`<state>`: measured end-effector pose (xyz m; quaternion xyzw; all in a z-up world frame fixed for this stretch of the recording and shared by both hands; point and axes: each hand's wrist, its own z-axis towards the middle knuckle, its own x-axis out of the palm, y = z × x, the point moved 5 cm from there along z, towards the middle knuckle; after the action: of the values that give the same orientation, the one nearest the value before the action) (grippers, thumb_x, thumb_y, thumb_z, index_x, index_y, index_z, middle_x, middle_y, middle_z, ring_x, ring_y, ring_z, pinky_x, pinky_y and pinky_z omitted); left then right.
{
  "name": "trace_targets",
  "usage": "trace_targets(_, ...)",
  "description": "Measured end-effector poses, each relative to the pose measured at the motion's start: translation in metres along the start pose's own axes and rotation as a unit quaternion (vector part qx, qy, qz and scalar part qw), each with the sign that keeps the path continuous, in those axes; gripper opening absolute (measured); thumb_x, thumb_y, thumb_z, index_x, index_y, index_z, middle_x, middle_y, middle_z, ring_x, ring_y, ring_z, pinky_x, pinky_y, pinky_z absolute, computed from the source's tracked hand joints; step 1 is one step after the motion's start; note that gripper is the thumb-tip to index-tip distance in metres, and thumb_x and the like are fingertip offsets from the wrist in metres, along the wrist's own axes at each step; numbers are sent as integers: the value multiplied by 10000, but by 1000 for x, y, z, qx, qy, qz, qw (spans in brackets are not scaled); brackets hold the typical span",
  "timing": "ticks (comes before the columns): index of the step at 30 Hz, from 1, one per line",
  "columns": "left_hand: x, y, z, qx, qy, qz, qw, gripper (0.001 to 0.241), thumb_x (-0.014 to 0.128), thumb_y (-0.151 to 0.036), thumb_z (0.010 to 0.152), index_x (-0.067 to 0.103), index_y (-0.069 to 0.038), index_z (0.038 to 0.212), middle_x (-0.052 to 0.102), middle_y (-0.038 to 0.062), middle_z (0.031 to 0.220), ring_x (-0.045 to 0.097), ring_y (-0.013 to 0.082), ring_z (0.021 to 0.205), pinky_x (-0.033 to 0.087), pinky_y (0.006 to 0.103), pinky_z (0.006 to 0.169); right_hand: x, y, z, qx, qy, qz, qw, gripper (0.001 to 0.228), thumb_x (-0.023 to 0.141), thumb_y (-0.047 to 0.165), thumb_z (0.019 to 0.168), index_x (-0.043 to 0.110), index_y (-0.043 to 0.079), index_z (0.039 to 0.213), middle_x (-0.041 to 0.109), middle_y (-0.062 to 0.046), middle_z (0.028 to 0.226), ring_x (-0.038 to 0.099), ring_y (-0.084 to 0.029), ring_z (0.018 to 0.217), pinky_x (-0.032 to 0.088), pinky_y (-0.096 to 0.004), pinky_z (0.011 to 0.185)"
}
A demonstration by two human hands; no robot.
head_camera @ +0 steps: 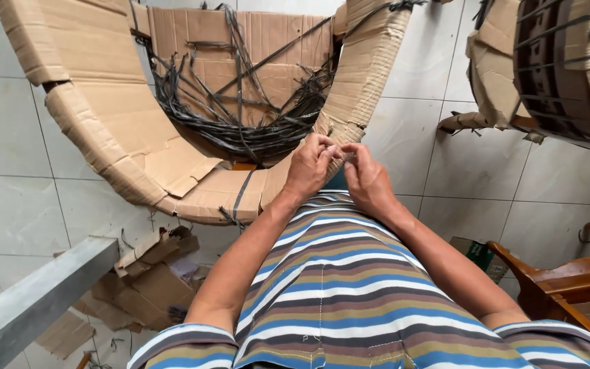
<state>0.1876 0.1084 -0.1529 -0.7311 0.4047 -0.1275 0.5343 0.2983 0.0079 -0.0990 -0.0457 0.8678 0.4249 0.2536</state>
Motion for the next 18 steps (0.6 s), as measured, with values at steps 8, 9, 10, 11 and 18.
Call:
trace_targets(8, 3, -34, -9, 19, 20, -85, 996, 115, 691, -285, 1007, 764, -211, 1056, 805, 2, 858, 775, 148, 859, 604, 315, 781, -1, 31, 5, -69, -15, 168, 983, 438, 474, 7, 970, 616, 173, 1350, 516, 27, 620, 524, -125, 655, 483, -284, 653)
trace_targets(9, 1, -34, -9, 24, 19, -83, 996, 103, 696, -275, 1003, 770, -222, 1051, 801, -10, 841, 767, 133, 801, 603, 298, 744, 3, 26, 9, -74, -13, 196, 978, 403, 494, 6, 980, 653, 144, 1324, 541, 3, 631, 532, -128, 668, 492, -292, 655)
trace_targets(10, 0, -33, -9, 29, 18, -81, 996, 94, 701, -266, 999, 776, -233, 1047, 797, -23, 823, 759, 118, 742, 602, 281, 707, 7, 21, 13, -78, -12, 223, 972, 371, 514, 5, 990, 689, 116, 1299, 566, -20, 642, 539, -131, 681, 501, -301, 657)
trace_targets(11, 1, -31, -9, 30, 19, -79, 996, 94, 701, -266, 999, 776, -233, 1047, 797, -23, 823, 759, 118, 742, 602, 281, 707, 16, 8, 16, -79, -13, 225, 971, 371, 514, 5, 990, 689, 116, 1299, 566, -20, 642, 539, -131, 681, 501, -301, 657)
trace_targets(18, 0, -40, -9, 73, 7, -97, 993, 151, 704, -253, 999, 768, -169, 1106, 762, 84, 966, 731, 237, 882, 583, 374, 802, 33, -62, 30, -62, -46, 233, 969, 200, 554, 147, 1074, 741, 135, 1001, 572, -4, 591, 469, -65, 584, 401, -232, 550)
